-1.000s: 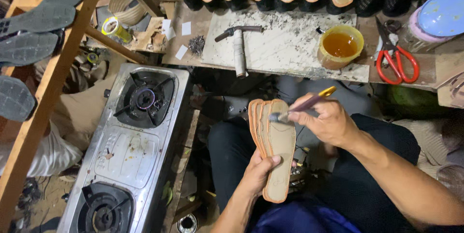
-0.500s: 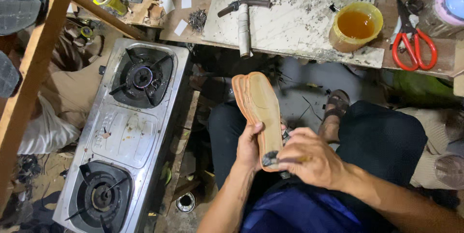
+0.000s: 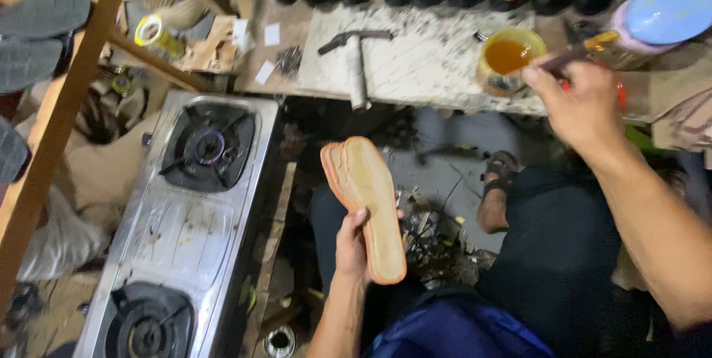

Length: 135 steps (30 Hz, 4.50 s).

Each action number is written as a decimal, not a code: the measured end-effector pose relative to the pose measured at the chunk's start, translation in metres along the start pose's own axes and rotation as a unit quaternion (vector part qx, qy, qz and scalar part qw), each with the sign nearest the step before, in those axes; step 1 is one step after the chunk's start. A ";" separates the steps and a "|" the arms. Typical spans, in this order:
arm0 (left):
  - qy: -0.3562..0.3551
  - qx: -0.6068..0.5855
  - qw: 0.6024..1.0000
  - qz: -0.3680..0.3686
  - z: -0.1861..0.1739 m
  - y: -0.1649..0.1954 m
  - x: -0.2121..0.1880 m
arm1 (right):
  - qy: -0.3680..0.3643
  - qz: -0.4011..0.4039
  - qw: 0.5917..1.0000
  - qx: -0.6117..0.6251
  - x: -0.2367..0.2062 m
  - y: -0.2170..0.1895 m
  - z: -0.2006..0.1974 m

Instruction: The person sits on the floor and applies adhesive with a brush to the underside of shoe insoles, dipping the brush into a container of glue between insoles. Coated insoles are stacked in one hand and finished ones are placed on a rack above the workbench.

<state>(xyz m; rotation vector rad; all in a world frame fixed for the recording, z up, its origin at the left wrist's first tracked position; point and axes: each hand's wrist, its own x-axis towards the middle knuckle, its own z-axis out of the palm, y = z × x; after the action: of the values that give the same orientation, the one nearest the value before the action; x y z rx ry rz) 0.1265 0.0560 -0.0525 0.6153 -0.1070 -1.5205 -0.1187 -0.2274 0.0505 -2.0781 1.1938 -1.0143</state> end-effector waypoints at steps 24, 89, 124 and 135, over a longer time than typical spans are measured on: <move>-0.020 0.057 0.998 -0.001 0.023 -0.015 0.002 | -0.188 -0.012 0.977 0.103 -0.013 -0.014 0.012; 0.020 0.044 0.994 0.098 0.036 -0.025 0.022 | -0.169 -0.219 0.958 0.070 -0.106 -0.077 0.053; 0.019 0.177 0.984 -0.001 0.031 -0.040 -0.007 | -0.102 -0.200 0.963 0.151 -0.116 -0.068 0.017; 0.170 0.174 0.924 0.295 0.066 -0.058 0.007 | -0.105 0.184 0.844 0.492 -0.238 -0.043 0.076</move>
<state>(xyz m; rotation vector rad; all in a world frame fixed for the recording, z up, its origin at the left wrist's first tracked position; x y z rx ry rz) 0.0464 0.0331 -0.0247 1.0177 -0.2732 -0.7986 -0.1140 0.0082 -0.0434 -1.0541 0.6686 -0.8947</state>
